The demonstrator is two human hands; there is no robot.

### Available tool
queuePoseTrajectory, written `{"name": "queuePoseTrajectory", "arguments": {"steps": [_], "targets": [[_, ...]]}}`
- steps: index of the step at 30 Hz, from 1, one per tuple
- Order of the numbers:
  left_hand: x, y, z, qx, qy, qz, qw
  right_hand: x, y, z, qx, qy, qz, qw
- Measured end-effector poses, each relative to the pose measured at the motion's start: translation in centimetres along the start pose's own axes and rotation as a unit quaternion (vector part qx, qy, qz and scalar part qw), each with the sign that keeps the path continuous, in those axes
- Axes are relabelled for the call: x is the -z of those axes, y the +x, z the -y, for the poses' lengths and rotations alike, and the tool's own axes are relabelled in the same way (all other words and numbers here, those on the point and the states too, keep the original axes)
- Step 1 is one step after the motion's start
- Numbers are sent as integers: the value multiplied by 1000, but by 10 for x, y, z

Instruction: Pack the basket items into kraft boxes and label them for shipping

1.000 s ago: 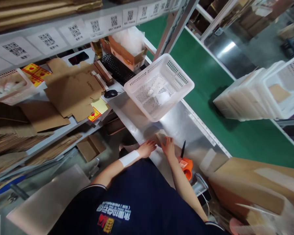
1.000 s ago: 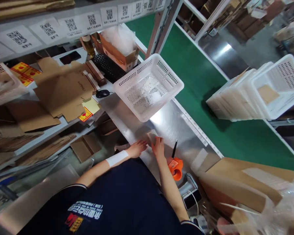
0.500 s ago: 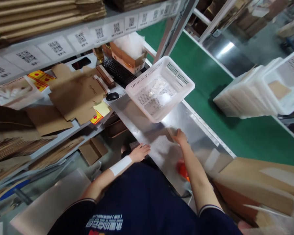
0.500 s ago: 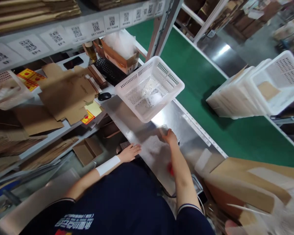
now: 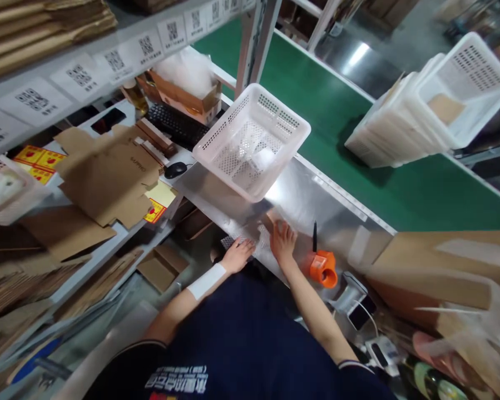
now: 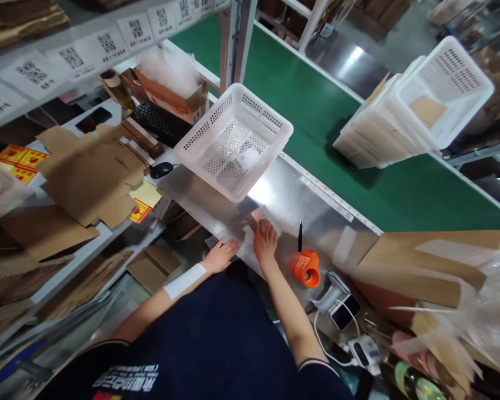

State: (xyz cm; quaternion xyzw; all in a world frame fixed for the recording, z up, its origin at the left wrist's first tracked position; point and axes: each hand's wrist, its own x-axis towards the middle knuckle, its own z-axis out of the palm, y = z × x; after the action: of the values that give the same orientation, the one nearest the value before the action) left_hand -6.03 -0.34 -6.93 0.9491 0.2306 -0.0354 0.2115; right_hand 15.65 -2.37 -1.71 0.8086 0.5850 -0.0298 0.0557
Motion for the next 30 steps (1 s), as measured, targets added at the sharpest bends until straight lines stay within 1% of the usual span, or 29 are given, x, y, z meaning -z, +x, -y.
{"name": "queuePoseTrajectory", "arguments": {"steps": [3,6,8,10,12,15,17,19,22,24,26,28,30], "targets": [[5,2,1,-7,6,14,1000,-15,-24,16,57,34,3,998],[6,3,3,-12,12,24,1000,-26,-35,25,113,70,7,991],[5,4,4,-12,6,25,1000,-28,-36,25,130,84,9,988],[4,4,5,-10,-5,23,1000,-27,-33,18,132,97,15,986],[4,4,7,-12,-14,20,1000,-23,-24,6,111,109,11,988],[4,3,9,-22,-18,23,999,-12,-1,-11,38,127,-15,991],[4,3,10,-23,-17,26,999,-6,15,-18,-2,150,-23,988],[2,4,11,-20,-15,25,999,-1,27,-20,-4,174,-18,985],[-1,6,12,-20,-13,17,1000,0,31,-15,29,191,-15,981],[-4,7,13,-25,-16,10,1000,-3,29,-11,7,182,-28,983],[-7,8,14,-29,-18,1,999,-6,29,-11,-38,162,-41,985],[-10,8,14,-28,-17,-1,999,-7,34,-15,-62,143,-19,988],[-12,7,14,-22,-19,4,1000,-5,45,-23,-53,135,32,989]]}}
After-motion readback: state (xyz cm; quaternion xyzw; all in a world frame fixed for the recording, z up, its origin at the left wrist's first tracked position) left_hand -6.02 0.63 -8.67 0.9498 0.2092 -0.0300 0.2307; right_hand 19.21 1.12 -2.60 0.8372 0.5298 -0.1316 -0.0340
